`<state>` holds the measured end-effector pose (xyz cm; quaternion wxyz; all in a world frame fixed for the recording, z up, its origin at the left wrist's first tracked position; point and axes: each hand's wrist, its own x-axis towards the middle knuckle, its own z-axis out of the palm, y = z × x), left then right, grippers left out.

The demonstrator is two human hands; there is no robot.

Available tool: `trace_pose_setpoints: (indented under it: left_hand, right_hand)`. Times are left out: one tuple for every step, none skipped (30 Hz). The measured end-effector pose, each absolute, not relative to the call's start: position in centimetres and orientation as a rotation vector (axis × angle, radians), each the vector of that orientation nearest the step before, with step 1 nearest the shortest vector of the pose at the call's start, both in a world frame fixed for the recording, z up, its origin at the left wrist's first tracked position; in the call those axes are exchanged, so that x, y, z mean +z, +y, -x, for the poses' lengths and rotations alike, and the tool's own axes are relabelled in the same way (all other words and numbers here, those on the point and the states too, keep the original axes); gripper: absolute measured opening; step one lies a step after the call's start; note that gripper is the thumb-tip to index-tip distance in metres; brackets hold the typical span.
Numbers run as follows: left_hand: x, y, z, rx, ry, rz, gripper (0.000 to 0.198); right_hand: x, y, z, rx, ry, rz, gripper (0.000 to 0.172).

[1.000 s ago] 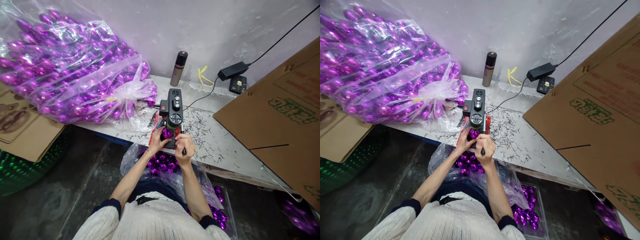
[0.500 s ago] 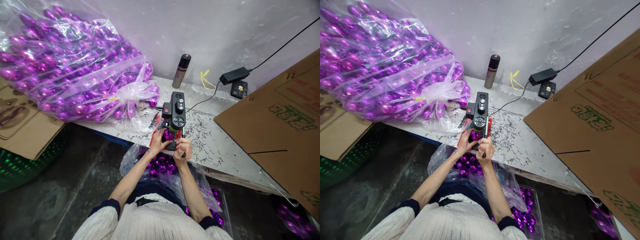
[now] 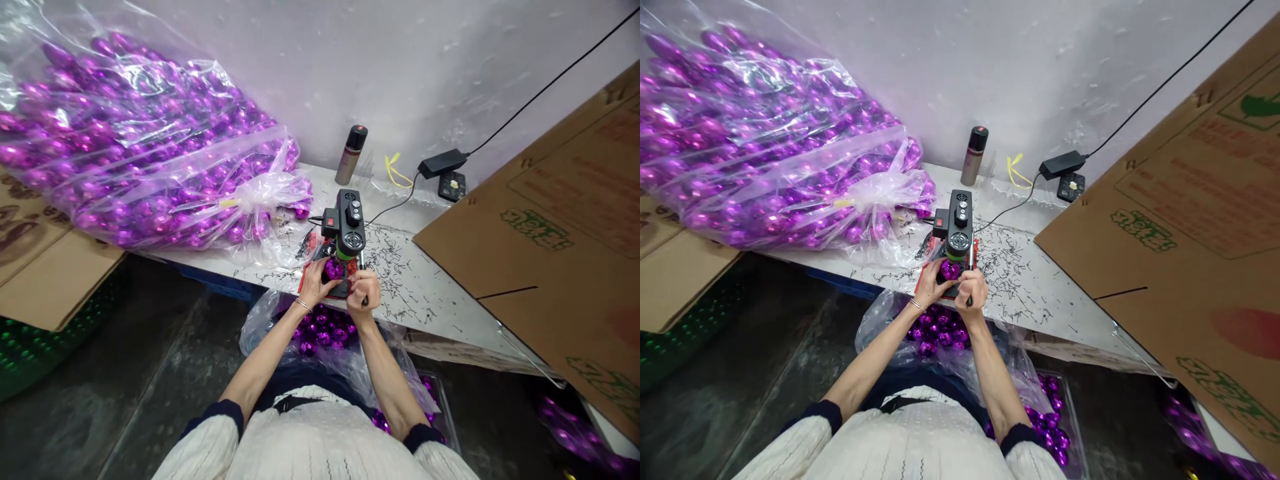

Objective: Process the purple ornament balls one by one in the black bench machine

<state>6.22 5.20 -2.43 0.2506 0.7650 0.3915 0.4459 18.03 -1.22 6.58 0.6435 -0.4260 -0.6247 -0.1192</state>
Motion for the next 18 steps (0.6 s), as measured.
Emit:
trace_pose_setpoints:
  left_hand:
    - [-2.5,5.4,-6.3,1.223,1.058,-2.079,0.062]
    - [-2.4,5.4,-6.3,1.237,1.055,-2.073,0.063]
    - [-2.3,5.3,-6.3,1.256,1.057,-2.063,0.065]
    - [-2.1,5.0,-6.2,1.281,1.067,-2.053,0.066]
    - [-1.9,4.4,-6.0,1.309,1.084,-2.044,0.067]
    - [-1.6,3.5,-5.5,1.332,1.101,-2.046,0.068]
    - [-1.5,2.3,-4.9,1.340,1.107,-2.066,0.069]
    - [-1.5,0.9,-4.2,1.327,1.098,-2.106,0.069]
    - [-1.7,-0.7,-3.4,1.275,1.066,-2.172,0.069]
    - [-2.0,-2.4,-2.6,1.187,1.008,-2.257,0.066]
    - [-2.6,-4.0,-1.8,1.060,0.946,-2.341,0.064]
    - [-3.3,-5.4,-1.2,0.906,0.918,-2.402,0.062]
    - [-4.1,-6.5,-0.7,0.738,0.938,-2.436,0.062]
    - [-4.7,-7.3,-0.3,0.572,0.998,-2.444,0.062]
    - [-5.2,-7.7,-0.1,0.424,1.073,-2.432,0.063]
    - [-5.3,-7.7,0.0,0.313,1.133,-2.412,0.066]
    - [-5.1,-7.4,0.1,0.252,1.145,-2.397,0.067]
    - [-4.4,-6.8,0.0,0.247,1.093,-2.390,0.066]
  right_hand:
    - [7.5,-1.2,-18.0,-0.237,-1.382,0.996,0.032]
    - [8.6,-1.3,-17.9,-0.207,-1.343,1.030,0.033]
    - [9.6,-1.3,-17.8,-0.175,-1.311,1.068,0.033]
    - [10.6,-1.4,-17.8,-0.131,-1.294,1.103,0.034]
    - [11.4,-1.4,-17.8,-0.090,-1.289,1.129,0.034]
    - [12.1,-1.5,-17.8,-0.065,-1.294,1.137,0.034]
    - [12.5,-1.6,-17.8,-0.052,-1.309,1.137,0.033]
    - [12.6,-1.7,-17.9,-0.056,-1.332,1.128,0.033]
    - [12.6,-1.9,-18.0,-0.071,-1.358,1.115,0.033]
    - [12.4,-2.0,-18.0,-0.091,-1.383,1.103,0.032]
    - [12.0,-2.0,-18.1,-0.113,-1.403,1.093,0.032]
    - [11.7,-2.1,-18.1,-0.134,-1.412,1.086,0.032]
    - [11.3,-2.1,-18.1,-0.151,-1.410,1.083,0.031]
    - [10.9,-2.1,-18.1,-0.165,-1.403,1.081,0.031]
    - [10.7,-2.1,-18.2,-0.172,-1.397,1.081,0.030]
    - [10.4,-2.1,-18.2,-0.173,-1.398,1.080,0.030]
    - [10.3,-2.2,-18.3,-0.169,-1.407,1.078,0.029]
    - [10.2,-2.2,-18.3,-0.162,-1.422,1.075,0.028]
